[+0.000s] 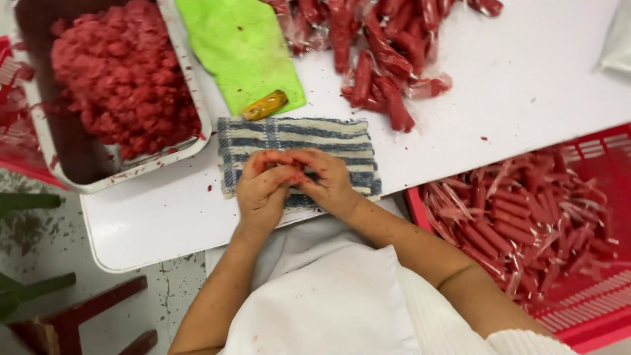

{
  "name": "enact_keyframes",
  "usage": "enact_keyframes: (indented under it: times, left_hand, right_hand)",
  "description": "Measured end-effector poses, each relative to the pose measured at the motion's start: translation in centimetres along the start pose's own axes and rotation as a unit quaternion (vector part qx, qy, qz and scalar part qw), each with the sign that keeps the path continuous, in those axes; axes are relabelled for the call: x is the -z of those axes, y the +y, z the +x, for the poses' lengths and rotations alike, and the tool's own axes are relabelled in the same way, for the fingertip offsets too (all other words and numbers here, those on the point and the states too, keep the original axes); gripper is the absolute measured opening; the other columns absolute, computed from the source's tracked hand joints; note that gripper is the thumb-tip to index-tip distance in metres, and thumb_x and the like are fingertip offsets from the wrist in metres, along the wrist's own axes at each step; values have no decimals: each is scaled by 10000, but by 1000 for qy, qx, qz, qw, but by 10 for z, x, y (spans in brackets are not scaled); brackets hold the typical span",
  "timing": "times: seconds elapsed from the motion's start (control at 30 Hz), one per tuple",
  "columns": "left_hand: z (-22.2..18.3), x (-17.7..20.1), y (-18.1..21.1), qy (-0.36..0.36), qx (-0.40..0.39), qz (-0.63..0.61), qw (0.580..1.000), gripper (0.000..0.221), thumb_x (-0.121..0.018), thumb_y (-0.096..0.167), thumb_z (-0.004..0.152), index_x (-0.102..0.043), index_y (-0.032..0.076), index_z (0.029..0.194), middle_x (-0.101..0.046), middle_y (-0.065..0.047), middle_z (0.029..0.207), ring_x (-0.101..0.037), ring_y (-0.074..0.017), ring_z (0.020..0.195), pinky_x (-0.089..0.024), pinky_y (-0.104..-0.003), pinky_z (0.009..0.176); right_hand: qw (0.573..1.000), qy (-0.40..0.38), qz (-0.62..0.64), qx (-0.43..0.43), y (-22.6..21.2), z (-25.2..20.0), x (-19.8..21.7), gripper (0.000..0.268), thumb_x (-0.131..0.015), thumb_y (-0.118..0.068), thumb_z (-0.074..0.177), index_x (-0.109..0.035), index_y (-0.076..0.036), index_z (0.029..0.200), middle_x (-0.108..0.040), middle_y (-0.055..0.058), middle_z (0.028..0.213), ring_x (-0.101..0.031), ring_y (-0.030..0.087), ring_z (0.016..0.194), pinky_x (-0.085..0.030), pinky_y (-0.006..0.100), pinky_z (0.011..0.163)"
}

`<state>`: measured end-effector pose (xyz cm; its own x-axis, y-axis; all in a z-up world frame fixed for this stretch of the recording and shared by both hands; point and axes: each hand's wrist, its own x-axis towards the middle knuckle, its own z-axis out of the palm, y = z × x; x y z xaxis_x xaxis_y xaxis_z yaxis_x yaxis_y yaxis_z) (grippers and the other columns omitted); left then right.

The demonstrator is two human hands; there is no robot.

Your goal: Manually twisting and separating sausages from a continuous casing at a high speed on a production table.

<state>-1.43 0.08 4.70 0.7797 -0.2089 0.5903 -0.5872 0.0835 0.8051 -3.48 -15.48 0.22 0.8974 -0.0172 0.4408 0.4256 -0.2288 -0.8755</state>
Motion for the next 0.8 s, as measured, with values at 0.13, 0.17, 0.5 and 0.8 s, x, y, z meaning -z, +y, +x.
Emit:
enact_keyframes:
  times: [0.13, 0.17, 0.5, 0.8]
  left_hand:
    - [-12, 23, 6, -150, 58, 22, 987, 265, -532, 184, 976, -741, 149, 817, -589, 83, 528, -562, -99, 369, -505, -226, 477]
    - [-20, 30, -3, -155, -102, 164, 969, 210, -554, 169, 984, -734, 159, 876, -608, 20, 668, -594, -172, 501, -517, -292, 545]
    - [144, -44, -69, -136, 149, 267, 942, 223, -609, 277, 1011, -596, 115, 859, -610, -19, 839, -570, -149, 802, -495, -297, 734]
    - [176, -122, -135, -80, 282, 246, 924, 215, -658, 329, 939, -520, 166, 908, -582, -31, 938, -567, -198, 841, -453, -345, 724]
  right_hand:
    - [992, -84, 4, 97, -21, 6, -3, 689, -365, -666, 992, -636, -33, 964, -701, 146, 1244, -665, 418, 1098, -534, 529, 904]
    - [983, -138, 13, 120, -15, 0, -1, 643, -397, -608, 1002, -613, -3, 991, -681, 190, 1146, -656, 447, 1045, -536, 549, 878]
    - [836, -221, -367, -342, -135, -78, 240, 344, -558, -363, 922, -798, -244, 1138, -797, -75, 1191, -733, 130, 1091, -508, 299, 978]
    - [880, -174, -276, -345, -124, -108, 230, 481, -663, -346, 844, -695, -173, 1292, -736, -10, 1328, -699, 129, 1195, -477, 284, 1026]
